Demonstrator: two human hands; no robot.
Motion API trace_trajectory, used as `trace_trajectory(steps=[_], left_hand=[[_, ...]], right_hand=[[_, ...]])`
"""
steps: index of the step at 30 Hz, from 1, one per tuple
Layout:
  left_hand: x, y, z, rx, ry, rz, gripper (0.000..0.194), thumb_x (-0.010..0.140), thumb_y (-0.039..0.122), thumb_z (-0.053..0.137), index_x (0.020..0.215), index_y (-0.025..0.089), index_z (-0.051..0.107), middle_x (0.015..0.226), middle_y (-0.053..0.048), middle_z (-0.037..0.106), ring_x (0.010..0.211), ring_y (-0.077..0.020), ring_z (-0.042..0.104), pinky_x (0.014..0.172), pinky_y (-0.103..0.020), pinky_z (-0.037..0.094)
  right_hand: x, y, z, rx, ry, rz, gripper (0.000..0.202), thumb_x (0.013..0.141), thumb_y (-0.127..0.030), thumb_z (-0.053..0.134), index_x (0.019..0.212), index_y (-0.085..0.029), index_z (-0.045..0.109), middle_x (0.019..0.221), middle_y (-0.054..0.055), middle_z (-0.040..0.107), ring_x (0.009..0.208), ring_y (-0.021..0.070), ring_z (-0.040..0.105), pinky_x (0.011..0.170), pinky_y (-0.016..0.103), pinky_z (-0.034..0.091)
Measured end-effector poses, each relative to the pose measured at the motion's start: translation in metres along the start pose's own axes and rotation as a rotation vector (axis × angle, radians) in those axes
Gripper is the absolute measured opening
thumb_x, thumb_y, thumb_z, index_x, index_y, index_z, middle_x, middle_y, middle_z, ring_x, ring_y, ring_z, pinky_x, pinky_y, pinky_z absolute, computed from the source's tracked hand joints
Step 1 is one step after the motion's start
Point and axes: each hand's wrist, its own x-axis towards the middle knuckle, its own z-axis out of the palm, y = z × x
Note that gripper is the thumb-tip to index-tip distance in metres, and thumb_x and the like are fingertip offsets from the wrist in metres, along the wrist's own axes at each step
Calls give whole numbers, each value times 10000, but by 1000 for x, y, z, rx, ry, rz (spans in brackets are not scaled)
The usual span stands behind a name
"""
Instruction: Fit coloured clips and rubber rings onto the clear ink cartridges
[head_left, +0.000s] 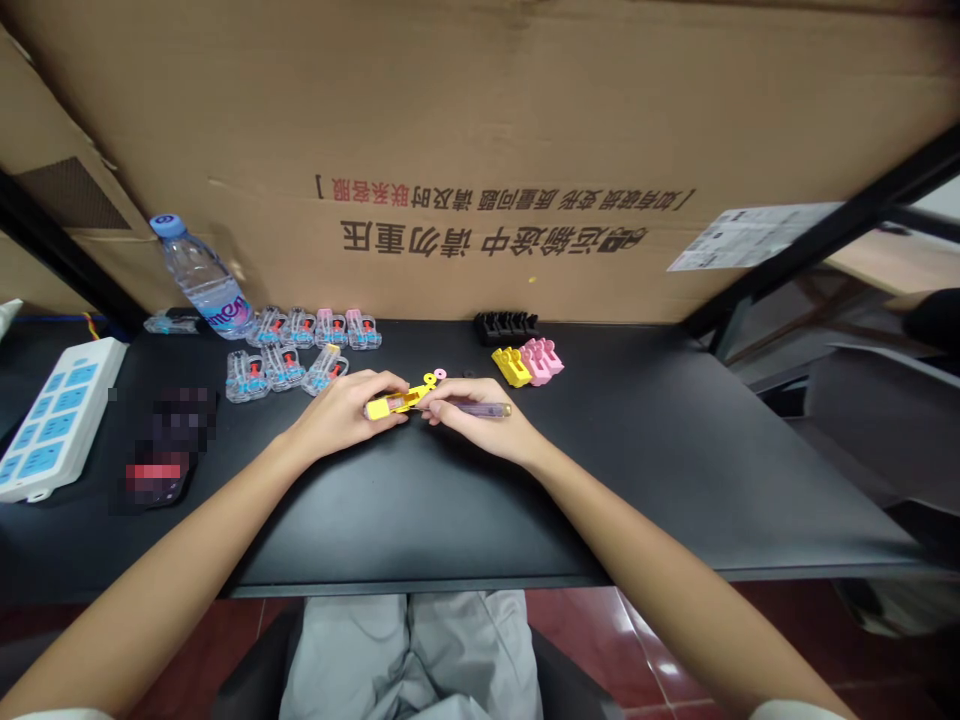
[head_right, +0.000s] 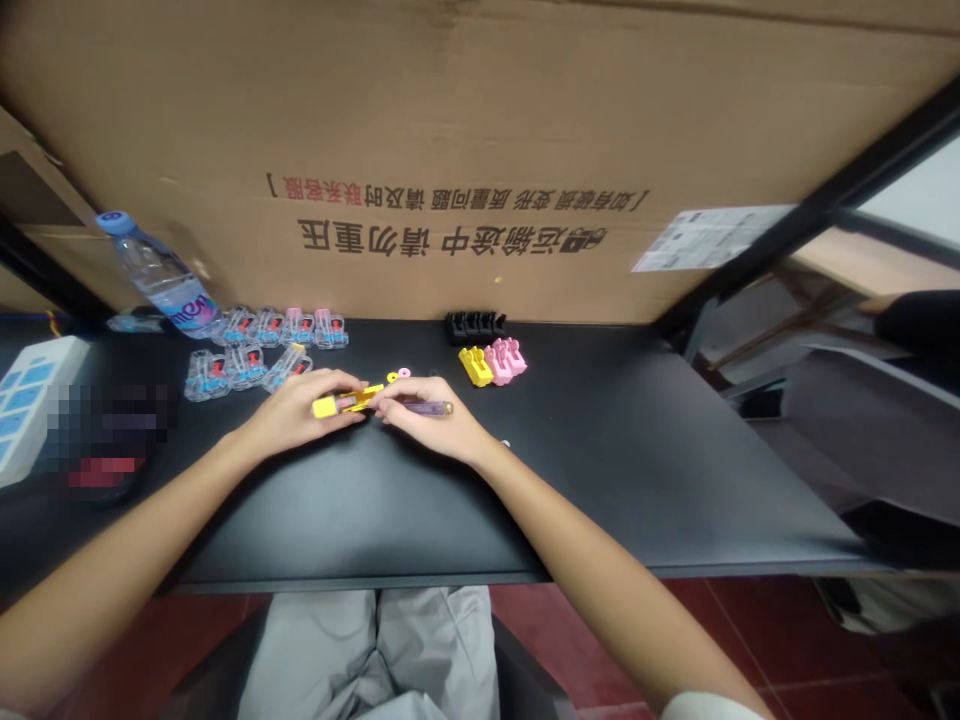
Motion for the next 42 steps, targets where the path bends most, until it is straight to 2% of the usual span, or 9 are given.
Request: trace_trajectory(steps=[9,15,20,24,28,31,34,39,42], left_hand=[[-1,-5,0,69,-11,116,332,1034,326,706,1345,212,712,1248,-103,805,1099,-256,769,950,-390,616],[0,-4,2,114,12,172,301,1054,317,675,1320,189,731,1248,-112,811,1082,-265,779,930,-411,640],[0,-1,2,138,34,155,286,1054,348,677,1286,193,739,1203,-107,818,1055,-258,782,914,-401,639],[1,0,2,165,28,141,260,1055,342,666,1263,199,733,1191,-105,813,1053,-255,777,911,-395,629],[1,1,2,159,-7,124,327,1022,390,720,1292,206,706,1237,-111,795,1111,-273,758,942,-410,618],[0,0,-1,128,-28,100,422,974,457,782,1310,216,695,1267,-114,784,1142,-281,749,955,-409,611],[0,-2,-5,97,-33,66,495,920,508,832,1301,221,697,1261,-103,787,1127,-280,753,949,-398,604],[2,-2,-13,70,44,-28,250,990,394,751,1180,234,718,1177,-53,813,1033,-232,777,921,-343,581],[3,1,-16,24,114,-136,231,963,378,754,1138,242,689,1125,-22,815,956,-208,785,861,-315,575]], right_hand=[[1,7,-2,-37,-51,-111,197,969,-314,698,1042,-208,848,971,65,831,811,198,749,761,320,586],[2,3,-1,-85,-48,-224,172,977,-303,705,987,-231,861,994,60,839,895,222,771,876,359,600],[1,-2,8,-71,54,-100,330,1015,-447,680,841,-221,846,855,55,835,826,232,779,852,372,620],[2,-4,15,44,123,50,472,988,-573,685,729,-202,816,804,79,827,782,234,792,793,356,641],[3,-3,17,91,150,111,494,948,-617,713,722,-189,815,759,83,809,739,232,782,743,347,639],[3,0,14,50,174,124,440,967,-561,700,787,-183,833,725,67,790,648,203,731,656,325,592],[3,2,9,-80,185,37,373,1003,-447,667,771,-198,821,750,53,787,703,202,712,674,321,542],[6,3,8,-235,35,-179,293,1031,-347,647,826,-227,818,828,16,806,771,185,658,878,359,495],[5,3,7,-262,-1,-157,327,1038,-357,639,800,-221,818,759,4,779,691,162,617,827,341,486]])
